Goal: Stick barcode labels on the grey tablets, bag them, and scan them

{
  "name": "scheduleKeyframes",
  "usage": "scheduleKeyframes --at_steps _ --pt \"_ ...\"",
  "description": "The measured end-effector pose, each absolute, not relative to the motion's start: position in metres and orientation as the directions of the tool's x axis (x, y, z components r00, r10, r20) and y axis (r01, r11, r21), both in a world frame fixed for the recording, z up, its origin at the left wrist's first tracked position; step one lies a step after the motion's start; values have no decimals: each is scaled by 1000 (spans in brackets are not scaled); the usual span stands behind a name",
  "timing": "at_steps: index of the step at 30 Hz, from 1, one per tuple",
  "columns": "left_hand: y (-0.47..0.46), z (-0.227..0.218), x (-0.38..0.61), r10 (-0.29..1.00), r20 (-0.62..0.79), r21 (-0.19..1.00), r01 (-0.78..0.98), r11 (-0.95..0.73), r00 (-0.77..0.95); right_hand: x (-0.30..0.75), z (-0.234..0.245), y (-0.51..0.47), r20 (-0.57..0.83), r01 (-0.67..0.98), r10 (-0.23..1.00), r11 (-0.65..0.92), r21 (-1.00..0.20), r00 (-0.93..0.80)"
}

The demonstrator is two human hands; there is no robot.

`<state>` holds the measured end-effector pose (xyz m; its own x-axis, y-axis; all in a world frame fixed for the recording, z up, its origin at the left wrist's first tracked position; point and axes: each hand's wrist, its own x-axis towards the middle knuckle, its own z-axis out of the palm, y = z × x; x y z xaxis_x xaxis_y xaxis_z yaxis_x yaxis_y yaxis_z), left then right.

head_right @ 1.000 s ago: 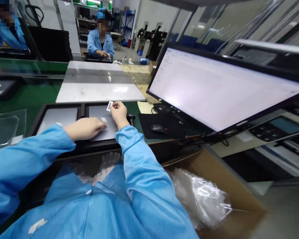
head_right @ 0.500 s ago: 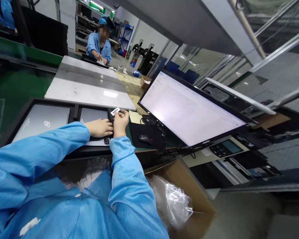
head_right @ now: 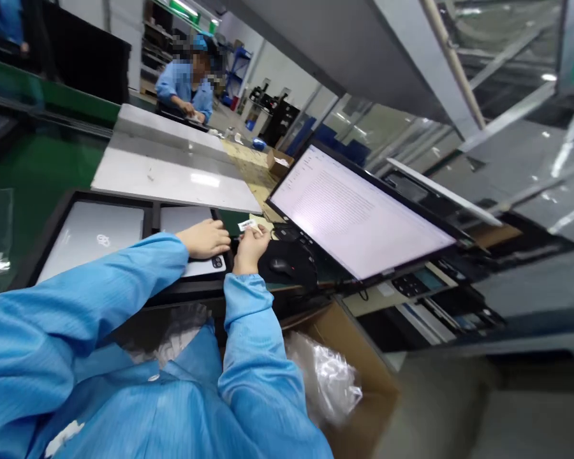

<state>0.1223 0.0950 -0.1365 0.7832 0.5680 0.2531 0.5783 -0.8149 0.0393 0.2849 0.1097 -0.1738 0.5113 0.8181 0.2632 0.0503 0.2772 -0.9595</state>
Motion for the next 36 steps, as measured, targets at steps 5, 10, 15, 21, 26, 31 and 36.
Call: scheduleKeyframes --at_steps 5,10,15,21,26,31,36 --pt "98 -109 84 485 615 107 543 -833 622 263 -181 77 309 288 951 292 -912 13" --pt "92 -90 53 468 810 191 596 -780 352 251 -175 71 344 585 913 406 -702 -221" --pt "84 -92 64 557 668 137 655 -743 492 259 -173 65 494 435 847 378 -818 194" --pt "81 -118 82 669 33 109 663 -741 742 270 -175 61 489 340 816 386 -857 308" --pt "58 -116 74 733 -82 110 737 -667 676 262 -171 64 496 537 843 324 -778 209" --pt "-7 -106 40 790 -103 107 797 -595 604 279 -174 38 531 651 847 398 -646 9" --pt "-103 -118 -65 975 178 245 954 -174 132 328 -203 -8 366 636 925 343 -692 -101"
